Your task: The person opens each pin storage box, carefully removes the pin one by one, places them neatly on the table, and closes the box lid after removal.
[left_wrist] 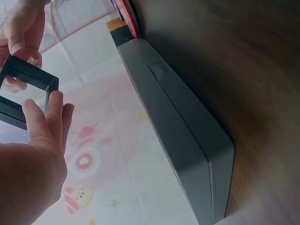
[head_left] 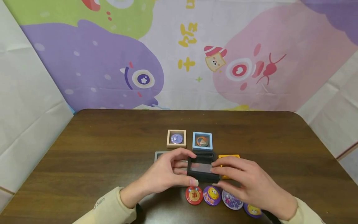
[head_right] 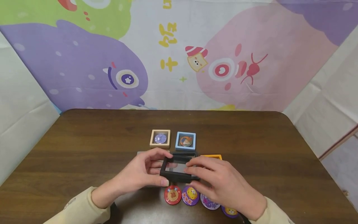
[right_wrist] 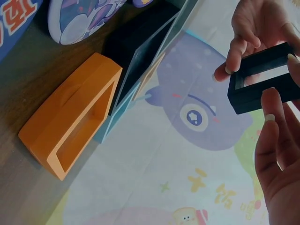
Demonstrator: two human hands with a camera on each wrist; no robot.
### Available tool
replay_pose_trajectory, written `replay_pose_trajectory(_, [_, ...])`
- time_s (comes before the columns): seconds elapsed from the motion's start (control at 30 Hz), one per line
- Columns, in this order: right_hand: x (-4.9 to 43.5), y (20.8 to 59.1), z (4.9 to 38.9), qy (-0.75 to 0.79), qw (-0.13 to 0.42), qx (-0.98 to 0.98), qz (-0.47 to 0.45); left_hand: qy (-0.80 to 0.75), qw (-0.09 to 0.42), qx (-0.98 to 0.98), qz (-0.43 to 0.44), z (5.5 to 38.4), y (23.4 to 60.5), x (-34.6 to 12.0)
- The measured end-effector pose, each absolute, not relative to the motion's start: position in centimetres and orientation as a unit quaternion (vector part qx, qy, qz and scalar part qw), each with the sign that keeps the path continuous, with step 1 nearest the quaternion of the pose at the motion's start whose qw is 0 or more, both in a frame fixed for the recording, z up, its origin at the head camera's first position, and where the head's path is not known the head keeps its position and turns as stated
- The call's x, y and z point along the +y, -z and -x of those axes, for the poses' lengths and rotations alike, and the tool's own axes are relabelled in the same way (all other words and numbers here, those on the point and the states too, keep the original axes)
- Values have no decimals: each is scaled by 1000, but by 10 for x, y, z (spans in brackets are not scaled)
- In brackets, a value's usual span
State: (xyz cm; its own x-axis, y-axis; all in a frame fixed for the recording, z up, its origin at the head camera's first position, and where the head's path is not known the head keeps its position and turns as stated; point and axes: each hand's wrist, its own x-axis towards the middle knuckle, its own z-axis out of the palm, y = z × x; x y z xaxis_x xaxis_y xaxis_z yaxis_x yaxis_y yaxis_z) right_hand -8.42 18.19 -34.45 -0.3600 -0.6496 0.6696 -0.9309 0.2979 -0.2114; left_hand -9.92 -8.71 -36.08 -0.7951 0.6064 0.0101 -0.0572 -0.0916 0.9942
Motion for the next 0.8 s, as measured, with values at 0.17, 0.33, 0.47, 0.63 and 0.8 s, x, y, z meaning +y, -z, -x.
replay_pose_trajectory(0.17, [182, 343, 84, -297, 242, -768, -514, -689, 234, 652, -215, 99, 359, -87])
replay_pose_trajectory(0.33, [180, 343, 84, -298, 263, -760, -515, -687, 249, 651, -208, 99, 358, -88])
replay_pose_trajectory(0.47, [181, 344, 84, -293, 256, -765, -513, -693, 244, 645, -209, 99, 358, -87])
replay_pose_trajectory(0.63, [182, 346, 83, -283, 229, -777, -514, -692, 202, 660, -209, 99, 358, -85])
replay_pose_trajectory(0.8, [180, 347, 84, -300, 220, -758, -537, -694, 182, 669, -196, 98, 357, -85])
